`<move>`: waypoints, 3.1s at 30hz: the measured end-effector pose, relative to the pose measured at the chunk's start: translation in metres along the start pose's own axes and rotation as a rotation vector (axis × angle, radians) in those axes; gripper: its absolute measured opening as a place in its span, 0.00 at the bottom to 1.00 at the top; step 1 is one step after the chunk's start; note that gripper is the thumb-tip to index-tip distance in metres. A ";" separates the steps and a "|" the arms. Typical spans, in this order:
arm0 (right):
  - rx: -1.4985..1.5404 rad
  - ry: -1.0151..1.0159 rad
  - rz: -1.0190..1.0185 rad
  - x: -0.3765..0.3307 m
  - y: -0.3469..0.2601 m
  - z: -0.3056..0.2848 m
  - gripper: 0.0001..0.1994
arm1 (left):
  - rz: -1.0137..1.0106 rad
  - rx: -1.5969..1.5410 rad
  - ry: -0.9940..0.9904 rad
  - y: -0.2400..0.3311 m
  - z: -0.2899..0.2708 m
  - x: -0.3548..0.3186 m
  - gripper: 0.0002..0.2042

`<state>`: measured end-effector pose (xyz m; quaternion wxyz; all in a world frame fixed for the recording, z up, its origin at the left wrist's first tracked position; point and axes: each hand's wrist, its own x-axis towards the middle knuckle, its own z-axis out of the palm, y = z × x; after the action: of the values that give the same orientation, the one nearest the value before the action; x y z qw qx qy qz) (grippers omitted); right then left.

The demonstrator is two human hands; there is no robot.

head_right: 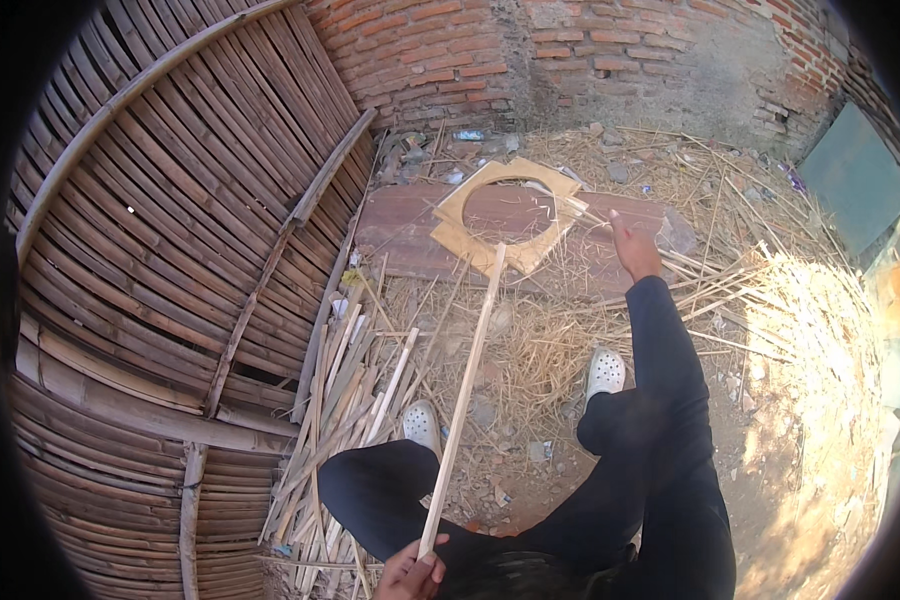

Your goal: The person sits on the ground and uses a red utility knife to shave thin strips from a long bamboo pole. They hold the pole with their left hand and repeatedly scrape the surface with the knife in their right hand, creating a pile of bamboo shavings.

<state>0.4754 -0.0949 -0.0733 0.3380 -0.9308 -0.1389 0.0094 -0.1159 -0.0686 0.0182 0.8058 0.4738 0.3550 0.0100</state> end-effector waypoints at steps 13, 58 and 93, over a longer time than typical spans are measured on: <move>0.159 -0.162 -1.020 -0.173 -0.153 -0.005 0.28 | 0.422 0.277 0.000 0.147 0.028 0.163 0.13; -0.004 -0.110 -0.826 -0.108 -0.147 0.042 0.31 | 0.558 0.744 0.081 0.116 0.012 0.148 0.20; -0.004 0.181 -0.140 0.019 -0.019 -0.009 0.40 | 0.491 0.614 0.025 0.026 0.051 0.013 0.04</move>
<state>0.4894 -0.0815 -0.0530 0.3473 -0.9164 -0.1725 -0.0988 -0.0682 -0.0888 0.0464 0.5958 0.7635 0.2276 0.1015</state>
